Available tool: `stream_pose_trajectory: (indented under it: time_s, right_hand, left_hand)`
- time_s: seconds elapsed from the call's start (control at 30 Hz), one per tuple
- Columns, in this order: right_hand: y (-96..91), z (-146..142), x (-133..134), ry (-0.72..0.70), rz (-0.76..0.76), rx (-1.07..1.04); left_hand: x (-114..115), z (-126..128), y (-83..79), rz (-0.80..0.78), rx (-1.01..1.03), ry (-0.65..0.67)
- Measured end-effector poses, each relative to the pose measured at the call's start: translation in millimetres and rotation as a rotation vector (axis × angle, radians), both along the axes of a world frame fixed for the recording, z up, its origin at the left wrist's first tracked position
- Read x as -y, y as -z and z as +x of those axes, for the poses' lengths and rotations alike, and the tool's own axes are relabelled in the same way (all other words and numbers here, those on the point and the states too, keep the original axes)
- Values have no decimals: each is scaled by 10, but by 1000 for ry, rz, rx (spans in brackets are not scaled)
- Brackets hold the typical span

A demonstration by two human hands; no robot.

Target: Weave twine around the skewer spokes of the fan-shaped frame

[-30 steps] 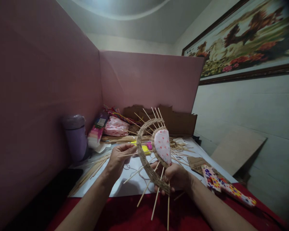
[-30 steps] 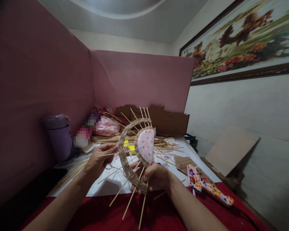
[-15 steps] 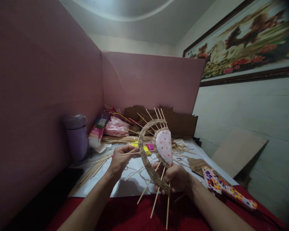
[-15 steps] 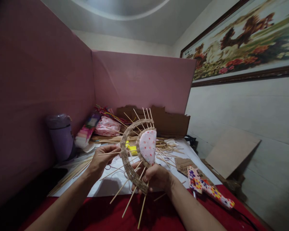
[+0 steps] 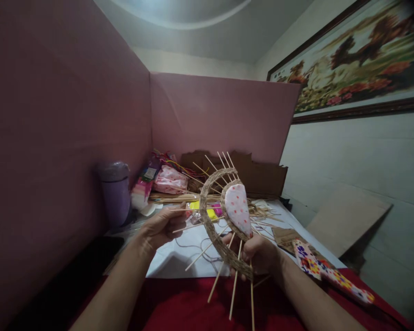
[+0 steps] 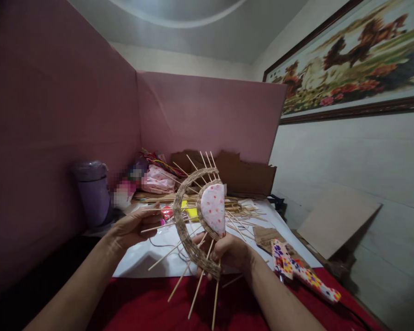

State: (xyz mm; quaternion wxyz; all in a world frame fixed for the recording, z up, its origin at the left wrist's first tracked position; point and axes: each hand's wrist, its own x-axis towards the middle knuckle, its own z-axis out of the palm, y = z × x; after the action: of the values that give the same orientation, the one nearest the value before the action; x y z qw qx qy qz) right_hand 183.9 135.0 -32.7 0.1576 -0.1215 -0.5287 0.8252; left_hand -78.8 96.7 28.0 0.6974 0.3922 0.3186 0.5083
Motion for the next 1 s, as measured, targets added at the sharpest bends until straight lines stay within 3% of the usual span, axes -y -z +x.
stream_pose_trajectory:
  time_s: [0.13, 0.3, 0.5, 0.6, 0.7, 0.83, 1.0]
  right_hand:
    - [27, -5, 30, -20, -34, 3]
    - [24, -10, 19, 32, -62, 49]
    - [5, -28, 19, 87, -72, 128]
    - [15, -31, 16, 96, -66, 150]
    - [15, -37, 12, 105, -72, 192]
    - [-17, -64, 23, 109, -112, 221]
    - [-46, -84, 36, 79, -114, 231]
  left_hand:
    - [12, -71, -52, 6, -16, 34]
    - [15, -123, -81, 136, -89, -76]
    - [-24, -76, -87, 354, -428, -452]
    - [-50, -50, -64, 573, -557, -590]
    - [-44, -38, -31, 778, -835, -729]
    - [1, -10, -3, 938, -1206, -800]
    - [5, 29, 24, 996, -1355, -837]
